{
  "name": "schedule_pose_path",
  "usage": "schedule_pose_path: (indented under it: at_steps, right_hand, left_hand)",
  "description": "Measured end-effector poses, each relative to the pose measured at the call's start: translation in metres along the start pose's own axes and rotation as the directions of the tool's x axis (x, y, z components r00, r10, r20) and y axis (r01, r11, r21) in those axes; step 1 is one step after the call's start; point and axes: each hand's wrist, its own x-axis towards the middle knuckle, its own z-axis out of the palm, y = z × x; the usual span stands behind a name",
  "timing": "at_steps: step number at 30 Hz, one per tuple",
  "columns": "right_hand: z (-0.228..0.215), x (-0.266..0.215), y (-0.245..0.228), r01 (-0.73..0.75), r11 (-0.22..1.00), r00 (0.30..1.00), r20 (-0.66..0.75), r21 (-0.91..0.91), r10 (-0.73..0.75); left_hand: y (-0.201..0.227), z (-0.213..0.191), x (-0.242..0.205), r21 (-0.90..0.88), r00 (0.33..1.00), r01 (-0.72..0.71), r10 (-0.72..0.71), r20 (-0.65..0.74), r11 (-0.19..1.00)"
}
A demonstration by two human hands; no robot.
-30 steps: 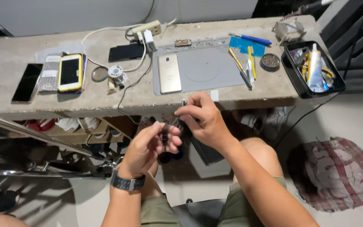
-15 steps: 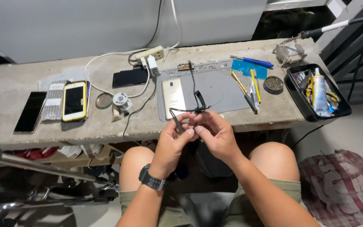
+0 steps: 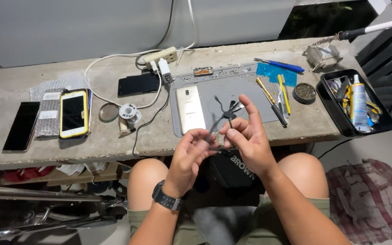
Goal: Inspecting and testing multiple smartphones by plugging in charging cables and checking screens
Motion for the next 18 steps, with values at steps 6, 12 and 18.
schedule_pose_path:
  at_steps: [6,12,18]
  right_hand:
    - [-0.011,-0.005,0.003,-0.031,0.996,0.982,0.183,-0.079,0.045]
    - [-0.007,-0.016,0.018,-0.063,0.962,0.978,0.176,-0.264,0.112]
    - [0.009,-0.014,0.001,-0.059,0.918,0.998,-0.004,-0.392,0.063]
  left_hand:
    - [0.015,0.012,0.006,0.093,0.995,-0.004,0.013,-0.099,0.996]
    - [0.010,0.010,0.013,0.455,0.965,-0.175,0.244,-0.097,0.873]
    - [0.008,0.013,0.011,0.567,0.934,-0.272,0.355,-0.040,0.777]
